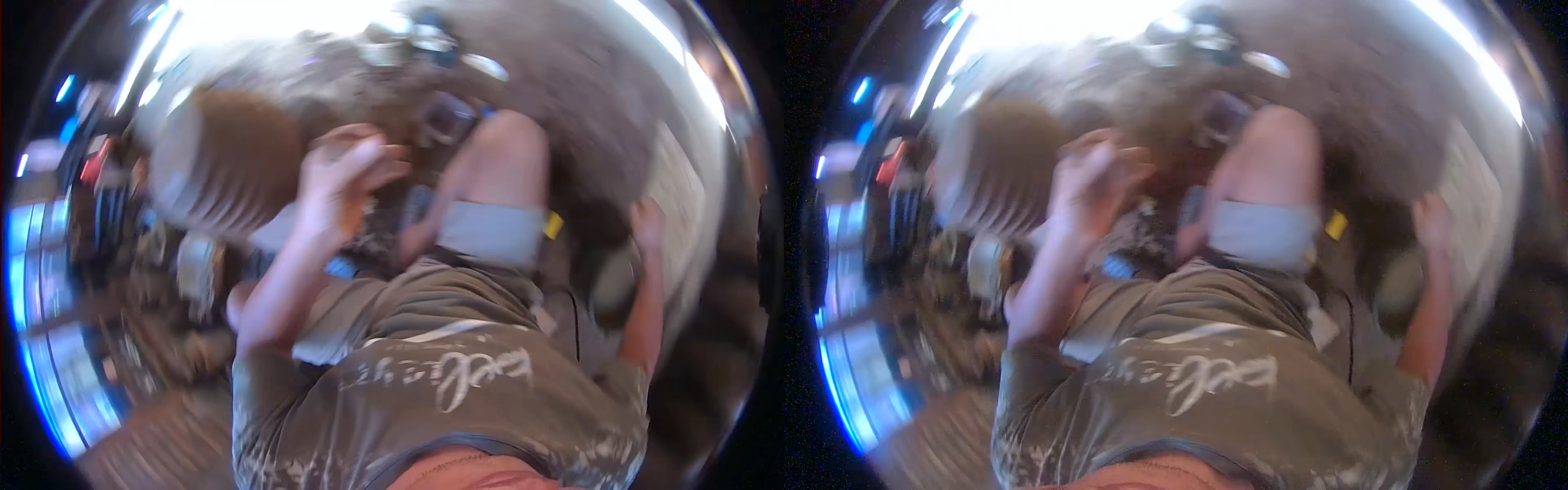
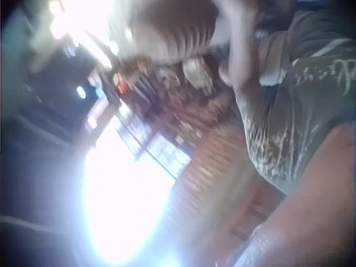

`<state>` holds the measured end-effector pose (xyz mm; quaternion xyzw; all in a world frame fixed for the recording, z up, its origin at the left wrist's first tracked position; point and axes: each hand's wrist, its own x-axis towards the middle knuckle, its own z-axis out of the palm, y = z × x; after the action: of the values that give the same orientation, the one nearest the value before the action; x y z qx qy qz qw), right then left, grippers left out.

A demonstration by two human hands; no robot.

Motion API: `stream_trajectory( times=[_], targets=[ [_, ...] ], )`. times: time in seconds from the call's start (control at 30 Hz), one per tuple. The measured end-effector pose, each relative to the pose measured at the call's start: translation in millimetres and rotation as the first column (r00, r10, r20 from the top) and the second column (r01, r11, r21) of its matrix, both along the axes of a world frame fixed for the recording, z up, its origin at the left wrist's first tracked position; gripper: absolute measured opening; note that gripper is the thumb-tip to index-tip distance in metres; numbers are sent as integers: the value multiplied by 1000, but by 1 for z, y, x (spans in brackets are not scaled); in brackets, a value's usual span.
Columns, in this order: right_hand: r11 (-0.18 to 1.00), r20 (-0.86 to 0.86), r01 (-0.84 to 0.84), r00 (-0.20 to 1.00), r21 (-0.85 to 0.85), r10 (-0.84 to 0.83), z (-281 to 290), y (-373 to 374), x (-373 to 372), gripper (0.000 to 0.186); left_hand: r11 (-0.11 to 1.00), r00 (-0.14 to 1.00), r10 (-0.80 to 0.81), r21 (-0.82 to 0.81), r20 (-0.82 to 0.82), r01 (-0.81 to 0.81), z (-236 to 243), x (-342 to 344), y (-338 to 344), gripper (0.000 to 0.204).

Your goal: The person shapes a large clay pot on a rotating wheel using their hands. They smooth the surface, add ridges, and refine the pot's form while seated on the floor.

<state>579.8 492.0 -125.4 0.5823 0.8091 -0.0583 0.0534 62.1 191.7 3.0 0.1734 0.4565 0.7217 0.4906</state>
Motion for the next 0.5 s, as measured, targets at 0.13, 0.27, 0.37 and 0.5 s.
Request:
stream_trajectory(
  times=[0.13,0.27,0.37,0.5],
  targets=[
    [931,-442,-213,834,295,331,55,-14,-176,7,998,964,13,-56,-264,-29,4,0,0,46],
    [762,-751,-538,318,360,579,104,-109,-340,10,987,977,148,-46,-151,-157,-4,-5,-25,48],
    [576,-667,-671,160,467,727,104,-151,-391,14,968,963,249,-15,-108,-252,-7,-15,-50,50],
    [353,-668,-748,-159,562,727,116,-200,-444,31,947,948,316,-57,-38,-317,-16,-25,-84,47]
  ],
)
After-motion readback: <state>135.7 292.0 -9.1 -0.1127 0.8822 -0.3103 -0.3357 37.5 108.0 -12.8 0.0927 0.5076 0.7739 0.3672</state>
